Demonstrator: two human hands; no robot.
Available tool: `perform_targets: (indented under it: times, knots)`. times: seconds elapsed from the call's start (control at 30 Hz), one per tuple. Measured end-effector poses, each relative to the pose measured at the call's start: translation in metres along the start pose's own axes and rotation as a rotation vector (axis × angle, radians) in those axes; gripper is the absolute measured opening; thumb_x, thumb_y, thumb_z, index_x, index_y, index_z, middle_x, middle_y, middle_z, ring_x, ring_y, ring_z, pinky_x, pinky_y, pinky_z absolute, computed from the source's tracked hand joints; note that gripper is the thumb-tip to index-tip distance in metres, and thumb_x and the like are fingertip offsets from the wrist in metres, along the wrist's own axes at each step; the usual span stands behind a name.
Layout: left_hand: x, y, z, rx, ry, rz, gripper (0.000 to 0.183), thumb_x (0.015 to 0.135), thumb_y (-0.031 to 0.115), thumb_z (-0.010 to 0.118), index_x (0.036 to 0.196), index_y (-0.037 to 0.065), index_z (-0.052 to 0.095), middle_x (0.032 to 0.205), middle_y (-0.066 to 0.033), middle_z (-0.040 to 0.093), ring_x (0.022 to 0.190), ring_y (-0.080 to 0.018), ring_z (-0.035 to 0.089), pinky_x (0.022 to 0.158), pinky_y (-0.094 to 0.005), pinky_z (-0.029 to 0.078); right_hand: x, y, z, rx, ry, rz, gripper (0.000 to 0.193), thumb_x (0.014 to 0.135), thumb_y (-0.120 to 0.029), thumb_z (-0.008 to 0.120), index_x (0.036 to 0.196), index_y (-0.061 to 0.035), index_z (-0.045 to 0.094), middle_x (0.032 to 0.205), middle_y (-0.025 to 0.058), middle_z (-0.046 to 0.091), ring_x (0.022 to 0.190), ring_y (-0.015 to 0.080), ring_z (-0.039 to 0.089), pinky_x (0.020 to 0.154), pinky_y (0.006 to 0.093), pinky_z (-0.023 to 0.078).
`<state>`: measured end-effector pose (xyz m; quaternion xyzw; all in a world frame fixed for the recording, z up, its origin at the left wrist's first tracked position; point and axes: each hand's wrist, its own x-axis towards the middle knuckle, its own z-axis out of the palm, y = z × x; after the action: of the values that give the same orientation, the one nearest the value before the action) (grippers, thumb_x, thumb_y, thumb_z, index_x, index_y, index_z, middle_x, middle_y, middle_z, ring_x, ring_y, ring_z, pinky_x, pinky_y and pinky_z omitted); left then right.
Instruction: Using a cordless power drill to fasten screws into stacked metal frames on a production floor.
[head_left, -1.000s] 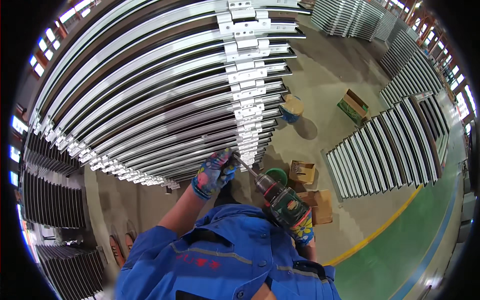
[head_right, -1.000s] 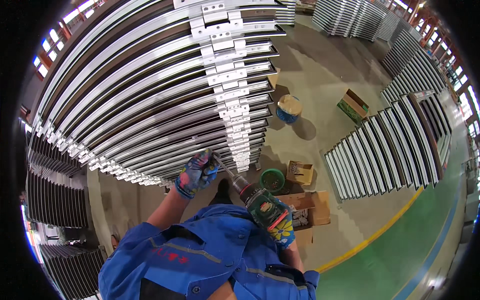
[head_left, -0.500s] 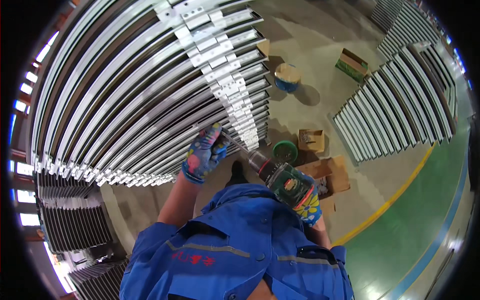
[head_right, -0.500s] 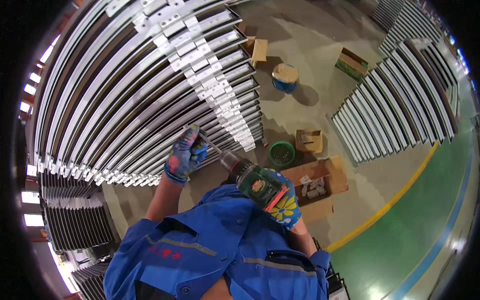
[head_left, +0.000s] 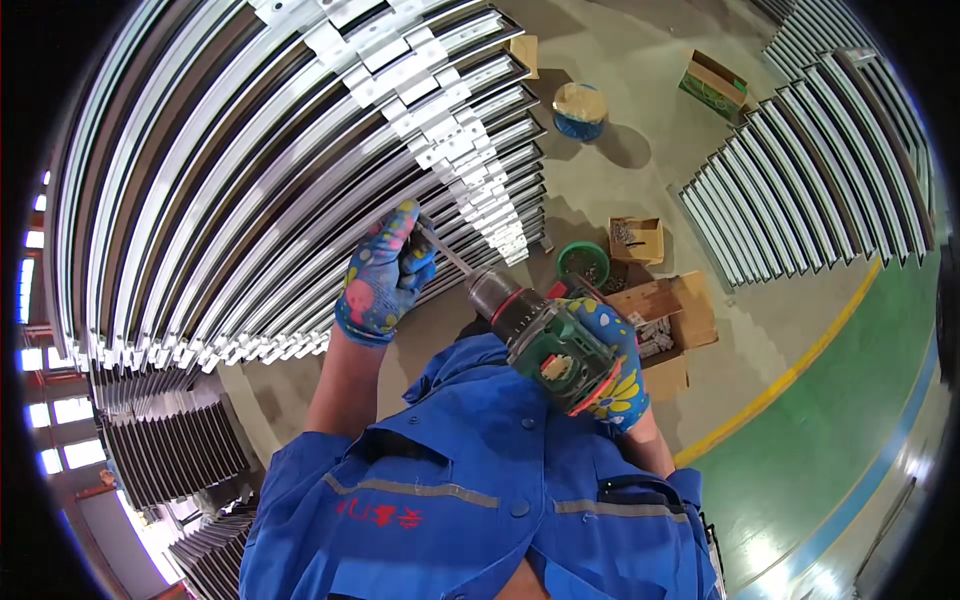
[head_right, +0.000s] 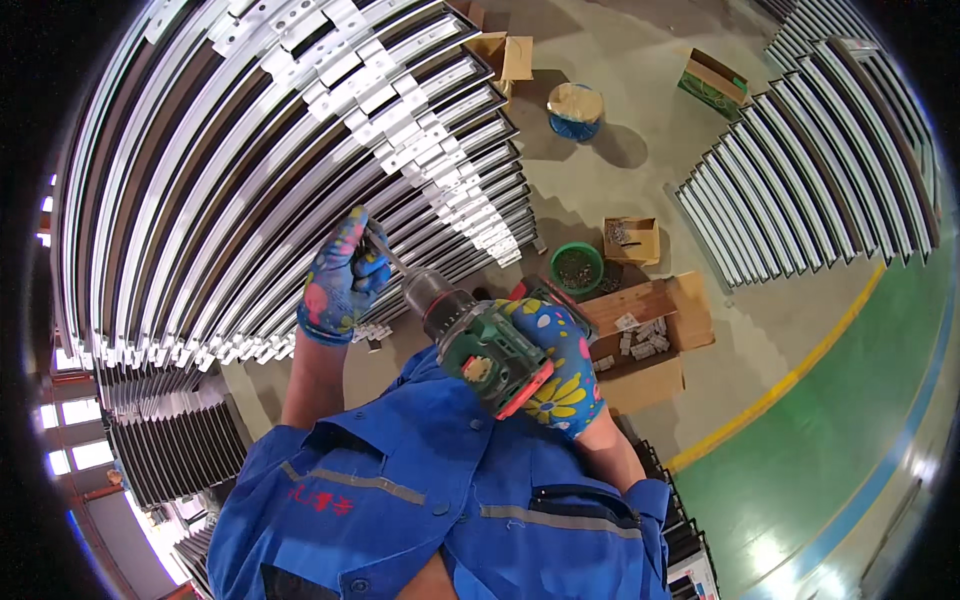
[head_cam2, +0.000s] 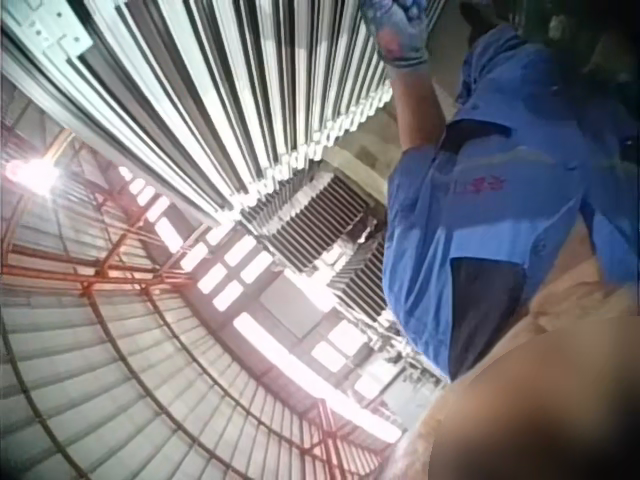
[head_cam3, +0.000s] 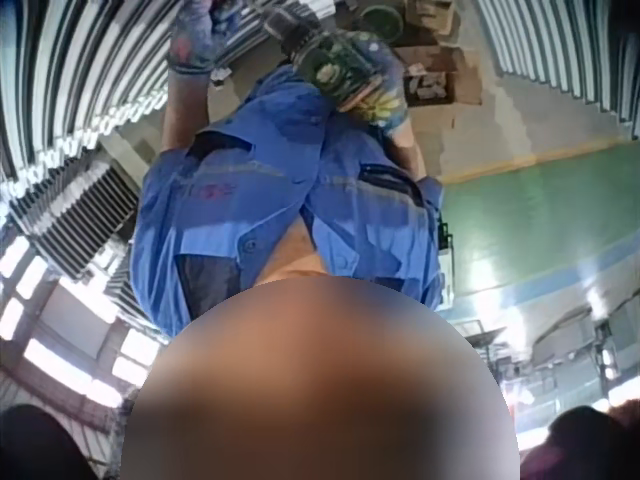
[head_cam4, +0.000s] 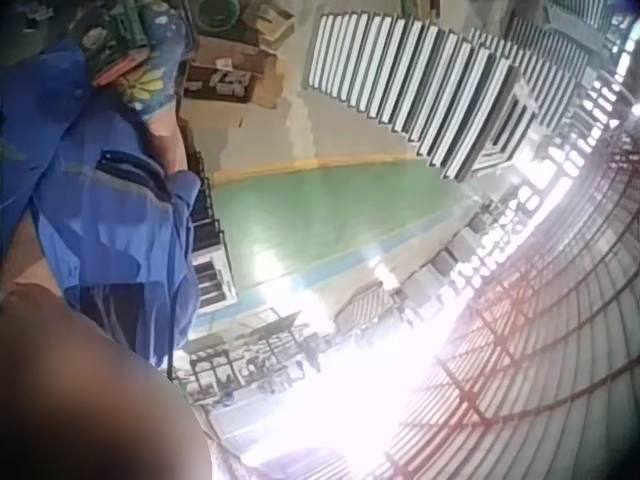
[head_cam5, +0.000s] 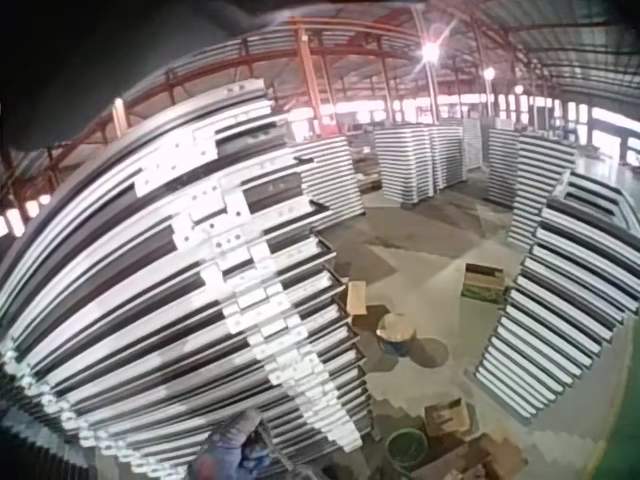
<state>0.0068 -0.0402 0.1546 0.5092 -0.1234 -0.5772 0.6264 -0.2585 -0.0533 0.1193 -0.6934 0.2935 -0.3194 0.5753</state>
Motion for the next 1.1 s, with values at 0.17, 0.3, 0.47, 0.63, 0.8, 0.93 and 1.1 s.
perform_targets:
  times: [0.17,0.3,0.47,0.63,0.8,0.93,1.1]
  knots:
    - [0.002,0.015,0.003,0.065,0.025,0.037,0.025,0.085,0.03,0.06,0.078,0.006,0.056,0.052,0.0023,0.043,0.039,-0.0044,0.033,0.039,-0.019,0.028,0.009,-0.001,0.002,0.008,0.004,-0.067,0.04,0.073,-0.011,0.066,0.11,-0.0039,0.053,0.115,0.009,0.055,0.103,0.0211,0.055,0.088,0.0305,0.043]
    - [0.017,0.028,0.011,0.073,-0.018,0.068,0.03,0.085,0.036,0.058,0.078,0.007,0.056,0.052,0.0018,0.044,0.038,-0.0048,0.031,0.038,-0.0191,0.027,0.015,0.004,0.01,-0.084,0.057,-0.117,0.041,0.078,-0.017,0.062,0.116,-0.0037,0.051,0.118,0.0115,0.054,0.106,0.0214,0.054,0.089,0.0316,0.043]
    - [0.035,0.036,0.017,-0.006,-0.086,0.106,0.038,0.085,0.044,0.055,0.081,0.006,0.056,0.058,-0.0025,0.049,0.039,-0.0059,0.032,0.036,-0.0187,0.025,0.044,-0.009,0.023,-0.192,0.168,-0.105,0.041,0.075,-0.017,0.064,0.113,-0.0062,0.055,0.118,0.0107,0.054,0.108,0.0227,0.052,0.086,0.0337,0.044]
    - [0.067,0.063,0.007,-0.002,-0.028,0.167,0.052,0.087,0.052,0.046,0.091,0.002,0.056,0.067,-0.005,0.052,0.048,-0.0063,0.038,0.036,-0.0177,0.025,0.09,-0.025,0.025,-0.418,0.357,-0.405,0.039,0.067,-0.015,0.069,0.102,-0.005,0.054,0.092,0.0068,0.059,0.082,0.0241,0.059,0.074,0.0328,0.047]
    - [0.095,0.081,0.006,0.055,-0.031,0.243,0.052,0.085,0.055,0.045,0.095,0.005,0.055,0.068,-0.0053,0.057,0.047,-0.0067,0.044,0.034,-0.0167,0.028,0.119,-0.028,0.037,-0.543,0.283,-0.299,0.041,0.067,-0.008,0.069,0.105,-0.0035,0.053,0.096,0.0074,0.06,0.087,0.0197,0.059,0.076,0.028,0.047]
    - [0.109,0.088,0.01,0.092,0.02,0.359,0.041,0.087,0.049,0.047,0.099,0.01,0.054,0.072,-0.0085,0.063,0.044,-0.007,0.047,0.034,-0.0188,0.028,0.138,-0.033,0.043,-0.474,0.296,-0.273,0.041,0.067,-0.006,0.068,0.105,-0.0028,0.053,0.095,0.0077,0.061,0.089,0.0195,0.06,0.076,0.0276,0.047]
    - [0.119,0.085,0.011,0.057,0.162,0.455,0.025,0.087,0.034,0.054,0.101,0.013,0.056,0.078,0.0004,0.052,0.065,-0.0077,0.049,0.054,-0.0253,0.042,0.152,-0.045,0.046,-0.686,0.29,-0.314,0.036,0.07,-0.006,0.065,0.105,-0.0042,0.056,0.094,0.0082,0.062,0.088,0.0201,0.06,0.075,0.0279,0.047]
